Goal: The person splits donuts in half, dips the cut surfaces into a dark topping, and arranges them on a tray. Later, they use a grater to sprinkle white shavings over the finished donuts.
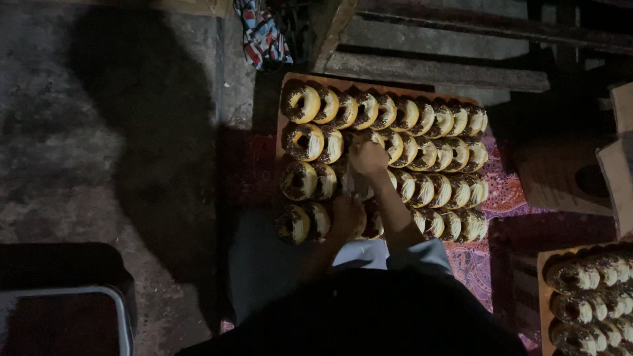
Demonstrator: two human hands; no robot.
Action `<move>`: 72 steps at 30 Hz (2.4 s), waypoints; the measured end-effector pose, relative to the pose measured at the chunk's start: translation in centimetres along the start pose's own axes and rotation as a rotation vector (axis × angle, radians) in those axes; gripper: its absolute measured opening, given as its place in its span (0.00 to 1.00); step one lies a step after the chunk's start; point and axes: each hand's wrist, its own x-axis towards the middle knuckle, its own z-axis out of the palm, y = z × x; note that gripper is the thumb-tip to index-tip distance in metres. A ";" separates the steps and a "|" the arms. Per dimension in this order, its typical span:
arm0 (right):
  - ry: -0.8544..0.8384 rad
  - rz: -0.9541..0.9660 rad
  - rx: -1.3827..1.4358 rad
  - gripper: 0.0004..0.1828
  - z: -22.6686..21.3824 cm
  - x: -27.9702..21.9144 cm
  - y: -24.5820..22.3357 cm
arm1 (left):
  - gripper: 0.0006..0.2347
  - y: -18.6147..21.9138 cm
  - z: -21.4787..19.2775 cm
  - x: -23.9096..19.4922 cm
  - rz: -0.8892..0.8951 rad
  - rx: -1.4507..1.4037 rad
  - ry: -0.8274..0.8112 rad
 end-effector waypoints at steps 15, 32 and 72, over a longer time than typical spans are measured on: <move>0.211 -0.085 0.035 0.15 -5.2 -3.2 5.9 | 0.14 2.9 5.6 6.1 -0.361 -0.236 -0.167; -0.019 0.057 0.411 0.18 -3.2 2.8 9.3 | 0.12 3.3 5.6 -4.8 -0.101 -0.060 -0.133; 0.359 0.352 2.020 0.10 -6.5 -19.5 25.7 | 0.12 8.8 8.0 -13.3 -0.693 -0.633 -0.556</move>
